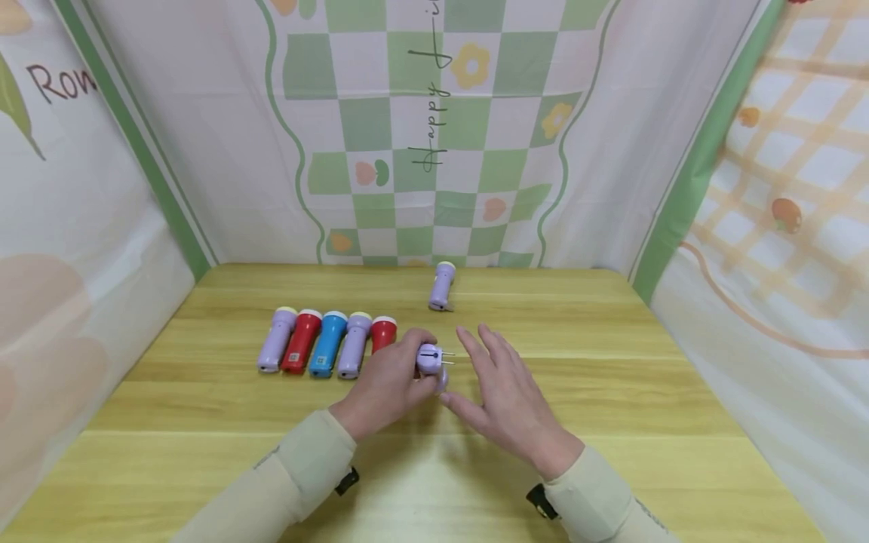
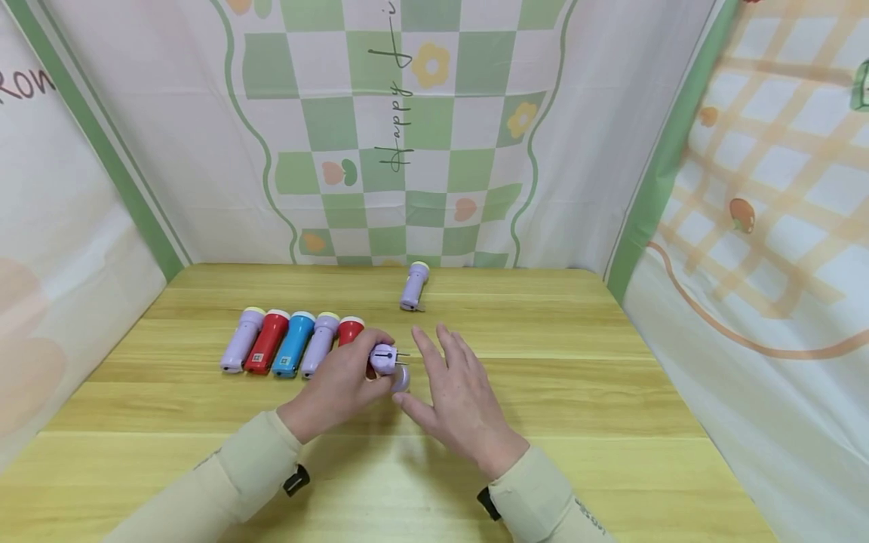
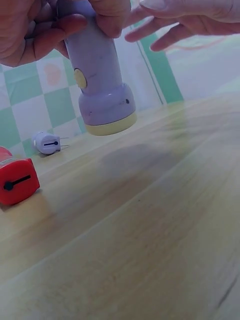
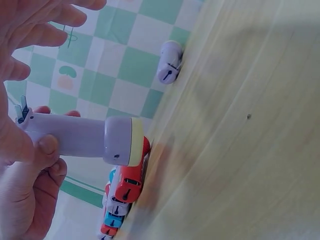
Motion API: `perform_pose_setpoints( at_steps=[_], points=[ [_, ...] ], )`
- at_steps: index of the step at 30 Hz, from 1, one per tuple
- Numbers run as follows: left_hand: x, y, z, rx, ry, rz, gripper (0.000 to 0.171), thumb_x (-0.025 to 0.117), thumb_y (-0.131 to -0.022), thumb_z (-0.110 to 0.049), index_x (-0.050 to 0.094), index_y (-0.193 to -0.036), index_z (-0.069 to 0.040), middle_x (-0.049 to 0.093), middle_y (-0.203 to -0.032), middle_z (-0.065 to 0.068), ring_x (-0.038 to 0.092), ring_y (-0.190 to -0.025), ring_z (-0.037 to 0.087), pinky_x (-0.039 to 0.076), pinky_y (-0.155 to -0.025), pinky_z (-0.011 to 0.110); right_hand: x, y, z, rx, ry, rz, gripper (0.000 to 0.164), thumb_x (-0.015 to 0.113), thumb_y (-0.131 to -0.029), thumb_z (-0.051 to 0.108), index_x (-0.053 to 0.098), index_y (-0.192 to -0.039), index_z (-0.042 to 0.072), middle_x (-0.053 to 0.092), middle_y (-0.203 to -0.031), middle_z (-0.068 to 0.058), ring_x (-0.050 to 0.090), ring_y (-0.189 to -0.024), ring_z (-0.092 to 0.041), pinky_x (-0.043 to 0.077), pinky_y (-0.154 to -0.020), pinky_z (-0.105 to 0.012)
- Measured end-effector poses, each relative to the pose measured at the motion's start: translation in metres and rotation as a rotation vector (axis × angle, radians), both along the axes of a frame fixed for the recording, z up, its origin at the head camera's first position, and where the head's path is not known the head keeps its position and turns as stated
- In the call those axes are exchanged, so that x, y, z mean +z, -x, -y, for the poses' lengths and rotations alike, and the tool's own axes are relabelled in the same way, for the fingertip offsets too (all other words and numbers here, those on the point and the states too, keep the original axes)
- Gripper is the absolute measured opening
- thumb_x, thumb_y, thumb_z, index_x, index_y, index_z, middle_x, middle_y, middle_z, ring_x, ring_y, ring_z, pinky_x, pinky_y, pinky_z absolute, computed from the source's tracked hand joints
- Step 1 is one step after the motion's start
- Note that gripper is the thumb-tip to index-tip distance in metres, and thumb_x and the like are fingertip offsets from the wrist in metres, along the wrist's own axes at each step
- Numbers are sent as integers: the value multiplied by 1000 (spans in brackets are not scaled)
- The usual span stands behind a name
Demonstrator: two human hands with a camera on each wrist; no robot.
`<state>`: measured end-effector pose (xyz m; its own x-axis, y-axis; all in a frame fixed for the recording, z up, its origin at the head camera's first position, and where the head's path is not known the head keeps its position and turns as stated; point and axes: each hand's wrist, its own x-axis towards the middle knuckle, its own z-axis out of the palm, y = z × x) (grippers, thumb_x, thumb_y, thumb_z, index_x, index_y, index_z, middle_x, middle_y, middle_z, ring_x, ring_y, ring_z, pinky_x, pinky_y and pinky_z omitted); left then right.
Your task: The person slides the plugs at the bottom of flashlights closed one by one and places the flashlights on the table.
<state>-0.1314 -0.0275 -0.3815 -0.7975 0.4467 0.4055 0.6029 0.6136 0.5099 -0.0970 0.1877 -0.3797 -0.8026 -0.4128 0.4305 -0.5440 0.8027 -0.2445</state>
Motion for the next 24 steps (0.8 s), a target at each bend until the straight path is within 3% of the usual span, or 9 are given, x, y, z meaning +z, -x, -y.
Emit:
perform_pose_setpoints(
  at_steps=[7, 15, 24],
  points=[
    [2, -3, 3, -13, -13, -15, 36, 73, -96, -21, 61, -128, -8, 74, -104, -2, 63, -80, 6, 58, -76, 24, 1, 0, 1, 14, 11, -14, 93, 75, -93, 51, 30, -163, 9, 35, -161, -33, 37, -148, -49, 38, -116, -64],
    [1, -6, 5, -11, 41, -112, 54, 74, -97, -27, 58, -143, -5, 76, -121, 3, 71, -94, 16, 59, -86, 38, 1, 2, 2, 30, 20, -33, 93, 75, -94, 51, 29, -164, 9, 37, -160, -31, 38, -148, -47, 40, -115, -64],
    [0, -10, 7, -74, 49, 28, 65, 69, -102, -26, 42, -156, -3, 64, -143, 12, 64, -128, 24, 54, -107, 42, 3, 2, 4, 13, 34, -9, 93, 73, -95, 53, 29, -164, 9, 37, -161, -29, 41, -147, -46, 41, -114, -63]
  ],
)
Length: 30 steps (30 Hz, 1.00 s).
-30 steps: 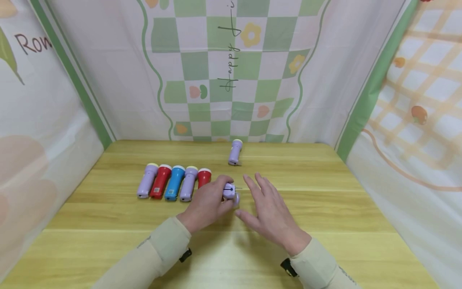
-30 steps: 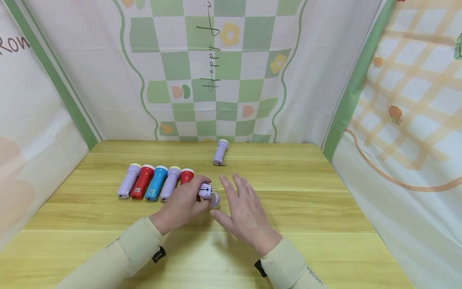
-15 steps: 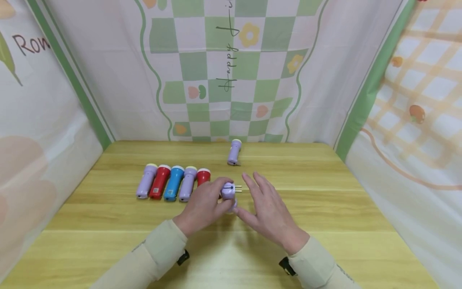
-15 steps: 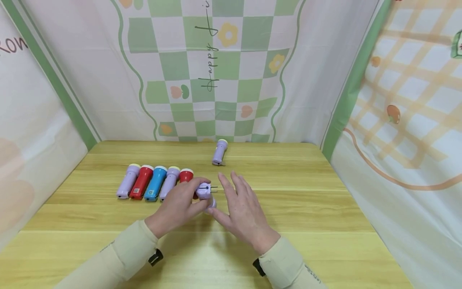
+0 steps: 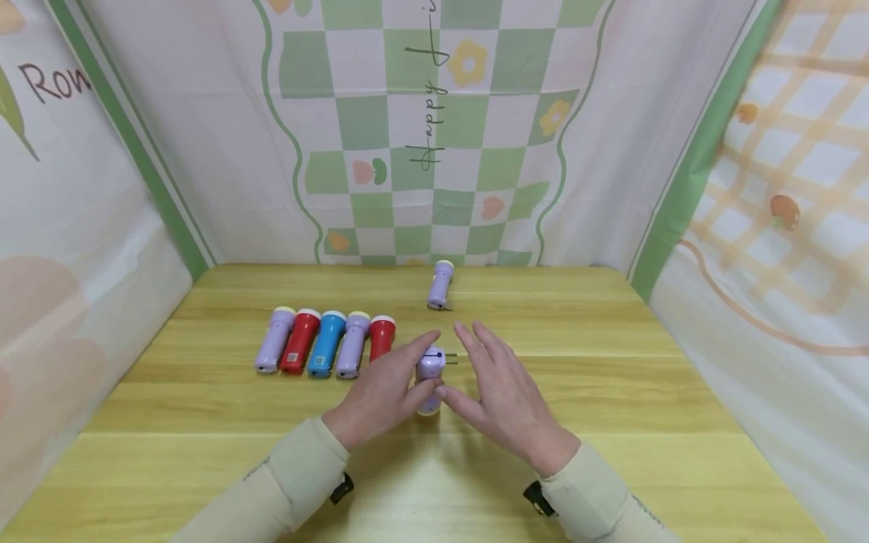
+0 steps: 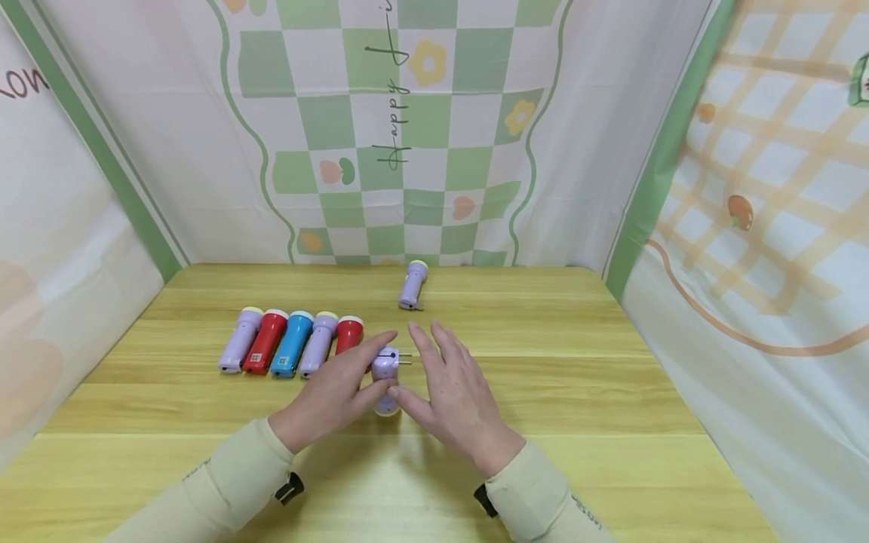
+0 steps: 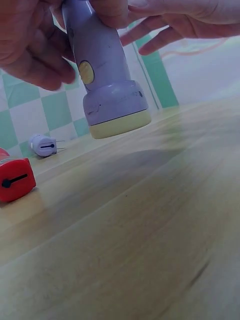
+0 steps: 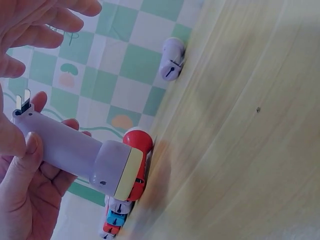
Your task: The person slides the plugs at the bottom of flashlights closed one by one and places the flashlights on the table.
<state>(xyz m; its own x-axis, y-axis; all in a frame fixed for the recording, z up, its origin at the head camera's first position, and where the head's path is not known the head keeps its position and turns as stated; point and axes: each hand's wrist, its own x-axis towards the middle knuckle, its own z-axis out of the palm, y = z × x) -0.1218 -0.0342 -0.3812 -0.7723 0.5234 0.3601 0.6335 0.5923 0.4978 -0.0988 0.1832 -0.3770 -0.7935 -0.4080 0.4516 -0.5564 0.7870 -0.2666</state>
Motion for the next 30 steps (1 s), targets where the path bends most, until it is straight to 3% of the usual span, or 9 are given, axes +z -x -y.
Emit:
perform_pose_setpoints(
  at_steps=[11, 21, 30],
  points=[
    [-1, -1, 0, 4, 2, 42, 72, 72, -100, -29, 39, -157, -2, 64, -142, 13, 67, -123, 22, 55, -105, 39, 0, 2, 3, 43, 21, -15, 90, 74, -95, 48, 29, -164, 10, 42, -160, -26, 47, -144, -44, 44, -113, -61],
    [-2, -4, 0, -25, -39, 9, 53, 74, -99, -27, 52, -141, -3, 71, -126, 12, 72, -107, 17, 61, -94, 34, 3, 2, 6, 36, 73, 29, 80, 71, -98, 46, 37, -161, 9, 53, -155, -16, 56, -137, -37, 50, -109, -57],
    [-3, -5, 0, -54, -61, 7, 48, 73, -100, -24, 53, -139, -4, 71, -125, 11, 73, -106, 16, 61, -92, 32, 2, 0, 8, 47, 104, 12, 77, 76, -96, 41, 43, -157, 10, 70, -134, -13, 67, -122, -31, 55, -100, -55]
  ],
)
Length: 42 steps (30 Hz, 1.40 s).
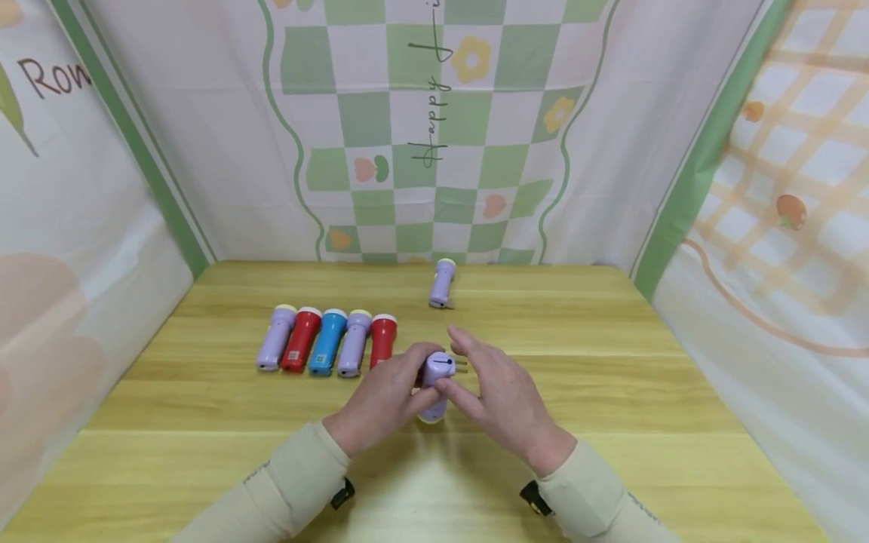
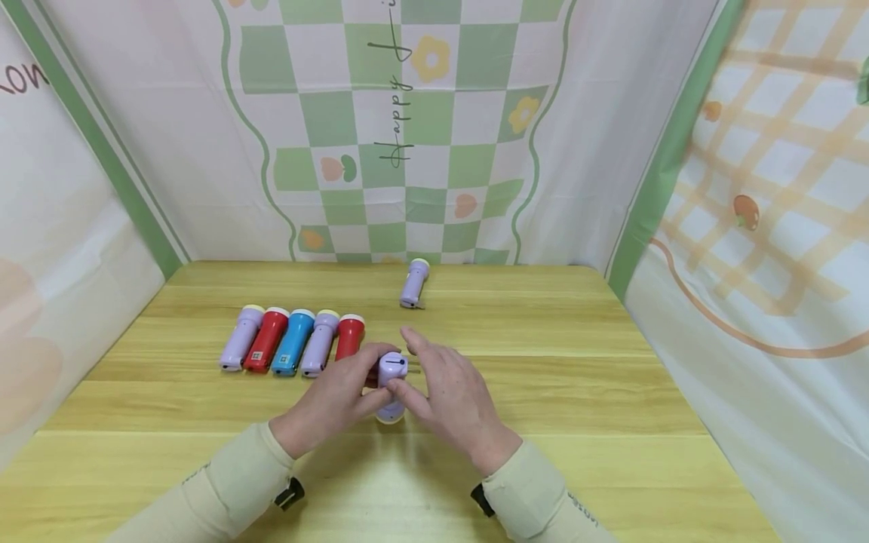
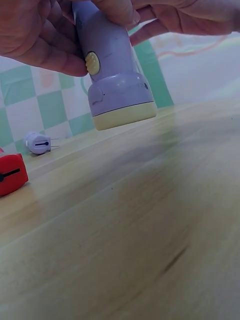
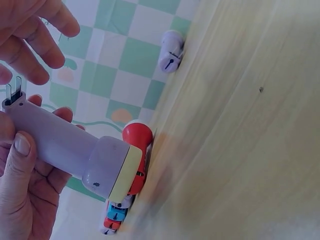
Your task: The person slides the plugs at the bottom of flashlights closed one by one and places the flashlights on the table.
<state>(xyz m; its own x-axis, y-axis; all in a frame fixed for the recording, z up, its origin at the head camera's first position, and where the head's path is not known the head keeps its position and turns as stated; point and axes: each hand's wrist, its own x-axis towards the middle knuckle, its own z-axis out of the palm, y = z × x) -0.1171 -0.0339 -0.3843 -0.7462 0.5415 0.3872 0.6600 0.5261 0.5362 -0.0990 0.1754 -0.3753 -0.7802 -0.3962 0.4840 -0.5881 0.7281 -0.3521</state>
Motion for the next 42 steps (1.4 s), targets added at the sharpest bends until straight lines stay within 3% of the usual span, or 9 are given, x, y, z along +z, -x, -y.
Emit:
perform_pose_setpoints(
  at_steps=[13, 23, 34, 42],
  points=[
    [1, -2, 0, -16, 0, 46, 53, 72, -100, -26, 51, -143, -4, 69, -130, 7, 71, -110, 13, 59, -96, 29, -4, 2, -3, 76, 8, -146, 71, 80, -93, 30, 49, -152, 5, 74, -125, -12, 72, -113, -26, 58, -97, -48],
    [3, -4, -1, -8, -57, 105, 51, 72, -100, -26, 51, -143, -8, 70, -130, 6, 71, -106, 10, 60, -93, 30, -5, 2, -2, 105, 36, -179, 49, 78, -95, 31, 61, -136, 8, 73, -126, -6, 70, -115, -21, 59, -97, -41],
    [3, -5, -2, -21, -116, 142, 47, 73, -100, -23, 52, -139, -9, 70, -127, 5, 71, -104, 10, 60, -91, 27, -7, 3, -4, 139, 66, -251, 38, 75, -97, 32, 64, -125, 8, 75, -116, -5, 72, -107, -21, 61, -89, -39],
    [2, -5, -2, -24, -131, 126, 46, 74, -99, -22, 53, -137, -9, 71, -124, 5, 71, -103, 9, 61, -90, 29, -7, 3, -4, 151, 72, -265, 39, 69, -101, 40, 65, -122, 8, 74, -113, -4, 71, -105, -19, 61, -88, -37]
  ],
)
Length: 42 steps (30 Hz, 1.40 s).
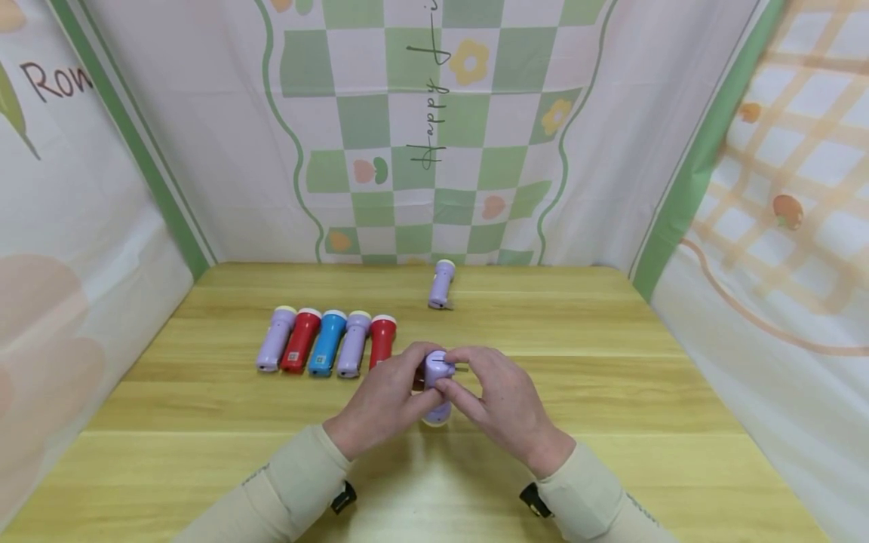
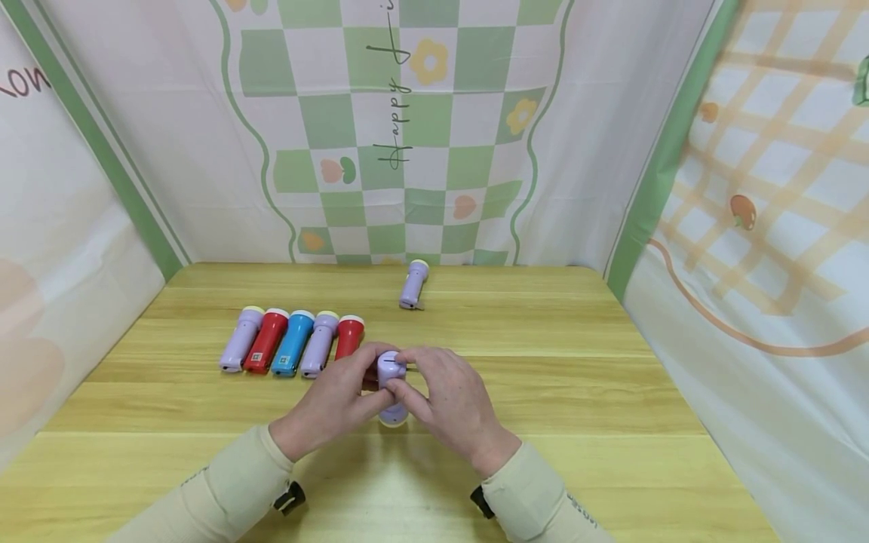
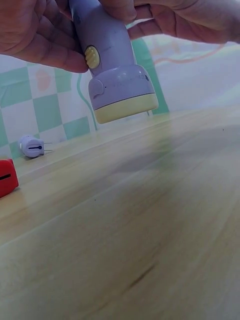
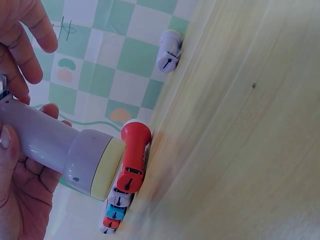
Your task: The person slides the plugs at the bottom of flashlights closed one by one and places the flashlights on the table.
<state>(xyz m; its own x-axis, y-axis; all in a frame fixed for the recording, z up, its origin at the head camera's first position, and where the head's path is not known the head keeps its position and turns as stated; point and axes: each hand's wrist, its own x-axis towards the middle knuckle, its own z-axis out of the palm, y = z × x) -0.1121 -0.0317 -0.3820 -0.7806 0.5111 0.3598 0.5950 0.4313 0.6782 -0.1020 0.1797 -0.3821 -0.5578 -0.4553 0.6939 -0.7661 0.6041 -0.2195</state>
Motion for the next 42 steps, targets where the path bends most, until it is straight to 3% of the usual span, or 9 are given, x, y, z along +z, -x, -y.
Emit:
perform_pose_setpoints(
  at_steps=[15, 24, 35, 42],
  points=[
    [-1, 0, 1, 10, -8, -23, 45, 76, -98, -22, 54, -135, -9, 71, -123, 4, 71, -102, 8, 58, -89, 20, 0, 1, 0, 46, 40, 26, 35, 75, -97, 33, 67, -122, 9, 74, -115, -2, 71, -107, -18, 59, -93, -33],
    [-2, -1, 1, 4, -24, -84, 42, 75, -97, -17, 56, -133, -7, 72, -120, 5, 72, -99, 9, 59, -86, 20, 0, 2, -1, 75, 74, 42, 33, 76, -96, 33, 70, -119, 11, 75, -115, -1, 71, -107, -18, 58, -94, -30],
    [0, -2, 1, 9, -14, -106, 43, 76, -97, -17, 56, -133, -7, 73, -119, 5, 72, -97, 9, 60, -85, 20, 2, 1, -1, 99, 107, 69, 31, 82, -92, 25, 71, -117, 11, 76, -114, 0, 72, -106, -18, 52, -98, -19],
    [-1, -2, 1, 4, -17, -123, 41, 76, -97, -18, 57, -131, -7, 73, -117, 5, 72, -95, 10, 61, -84, 23, 3, 0, -1, 117, 120, 82, 31, 83, -90, 23, 72, -117, 12, 76, -116, -1, 72, -108, -18, 51, -100, -17]
  ],
)
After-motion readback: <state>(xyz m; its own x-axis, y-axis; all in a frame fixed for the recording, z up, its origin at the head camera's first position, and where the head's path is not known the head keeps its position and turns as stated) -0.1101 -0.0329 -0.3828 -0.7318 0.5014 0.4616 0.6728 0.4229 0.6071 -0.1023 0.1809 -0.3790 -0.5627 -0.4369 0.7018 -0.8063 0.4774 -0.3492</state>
